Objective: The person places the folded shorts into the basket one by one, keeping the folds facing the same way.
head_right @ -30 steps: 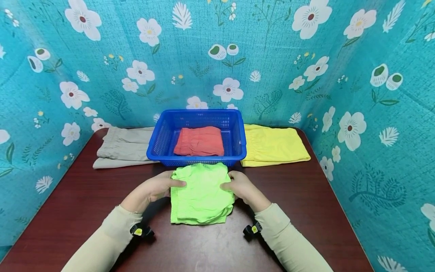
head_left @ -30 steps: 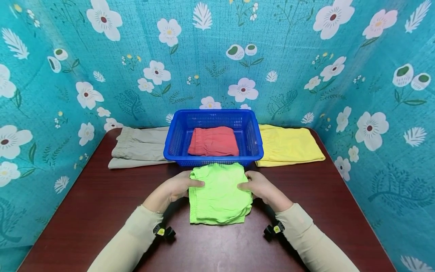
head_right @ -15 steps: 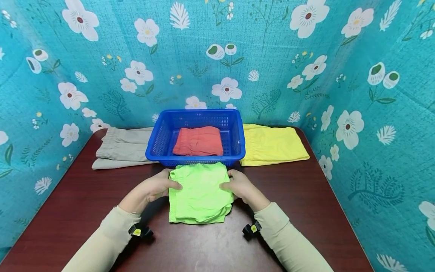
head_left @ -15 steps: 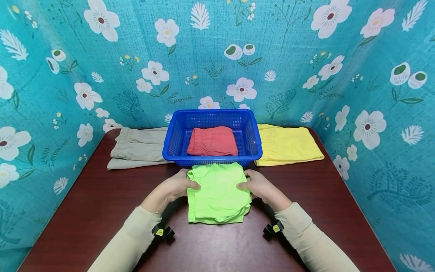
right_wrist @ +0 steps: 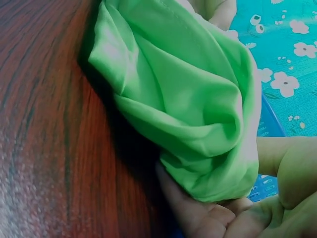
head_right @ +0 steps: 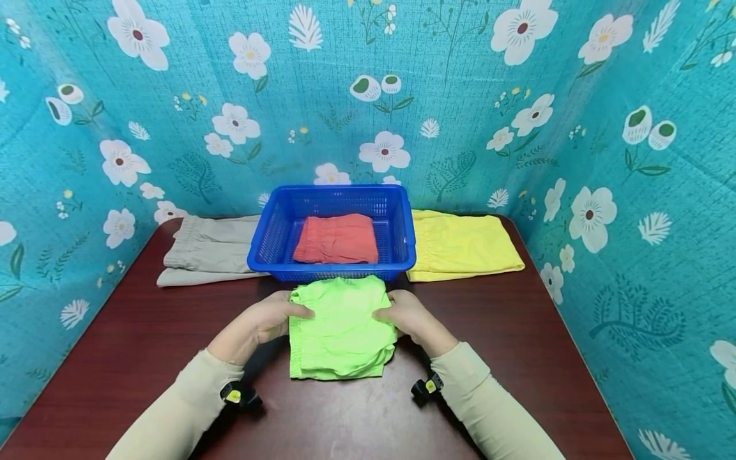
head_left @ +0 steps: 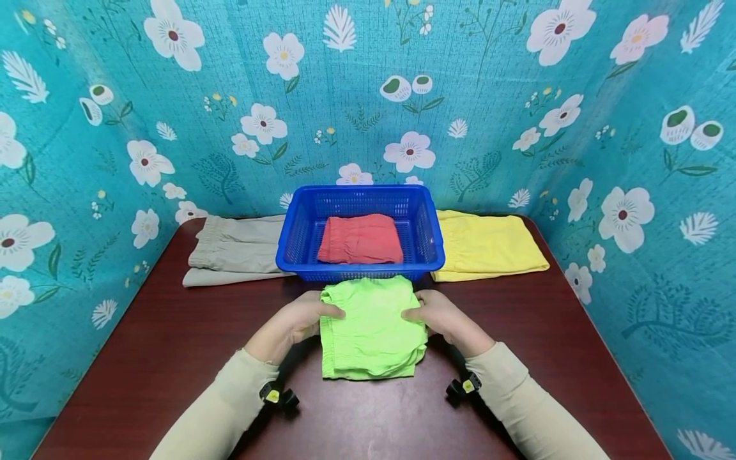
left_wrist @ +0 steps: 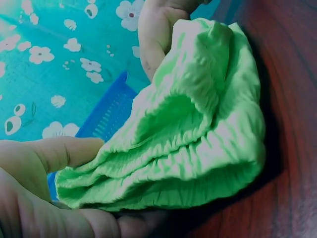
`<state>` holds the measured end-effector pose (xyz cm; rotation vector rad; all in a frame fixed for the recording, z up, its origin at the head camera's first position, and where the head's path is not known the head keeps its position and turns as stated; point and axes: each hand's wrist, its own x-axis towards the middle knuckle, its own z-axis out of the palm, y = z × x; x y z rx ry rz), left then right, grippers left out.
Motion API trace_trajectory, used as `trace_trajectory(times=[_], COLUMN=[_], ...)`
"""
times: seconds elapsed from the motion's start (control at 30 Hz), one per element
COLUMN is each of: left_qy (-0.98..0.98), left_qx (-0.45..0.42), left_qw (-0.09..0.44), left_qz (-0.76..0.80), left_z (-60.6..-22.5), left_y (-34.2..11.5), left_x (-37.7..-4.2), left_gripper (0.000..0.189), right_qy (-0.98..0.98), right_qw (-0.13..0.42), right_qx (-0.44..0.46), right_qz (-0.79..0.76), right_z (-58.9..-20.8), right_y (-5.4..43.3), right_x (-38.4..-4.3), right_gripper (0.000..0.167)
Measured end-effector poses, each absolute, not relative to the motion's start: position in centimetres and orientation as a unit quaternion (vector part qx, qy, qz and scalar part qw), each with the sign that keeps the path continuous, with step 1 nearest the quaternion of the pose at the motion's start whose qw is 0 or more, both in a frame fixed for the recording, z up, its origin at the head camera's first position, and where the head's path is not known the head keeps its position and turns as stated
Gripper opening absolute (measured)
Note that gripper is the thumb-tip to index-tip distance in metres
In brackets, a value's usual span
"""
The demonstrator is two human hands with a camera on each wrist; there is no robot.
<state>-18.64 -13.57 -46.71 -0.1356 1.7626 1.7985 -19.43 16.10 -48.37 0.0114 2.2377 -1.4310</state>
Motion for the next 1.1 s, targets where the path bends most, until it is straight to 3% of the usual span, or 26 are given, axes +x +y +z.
trace_trajectory(times=[0.13, 0.37, 0.63, 1.1], left_qy=[0.658, 0.689, 0.583, 0.561], left_qx=[-0.04, -0.043, -0.022, 0.001], left_qw=[0.309, 0.279, 0.33, 0.358], left_qz=[0.686, 0.667, 0.742, 0.746], left_z=[-46.8, -46.5, -46.3, -45.1], left_y=[-14.1, -14.4, -14.6, -14.9], left_x=[-19.0, -19.2, -19.4, -19.2], left_gripper=[0.048, 0.047, 0.049, 0.046], right_qy=[0.8, 0.772, 0.756, 0.75], right_qw=[0.26, 0.28, 0.291, 0.293], right_qx=[0.002, -0.004, 0.005, -0.017], right_qz=[-0.541, -0.571, -0.587, -0.593], right_z=[-48.2, -48.0, -47.4, -45.6], right_y=[16.1, 16.2, 16.4, 16.7], right_x=[-19.5, -19.6, -19.6, -19.3], right_gripper=[0.017, 0.024, 0.028, 0.036])
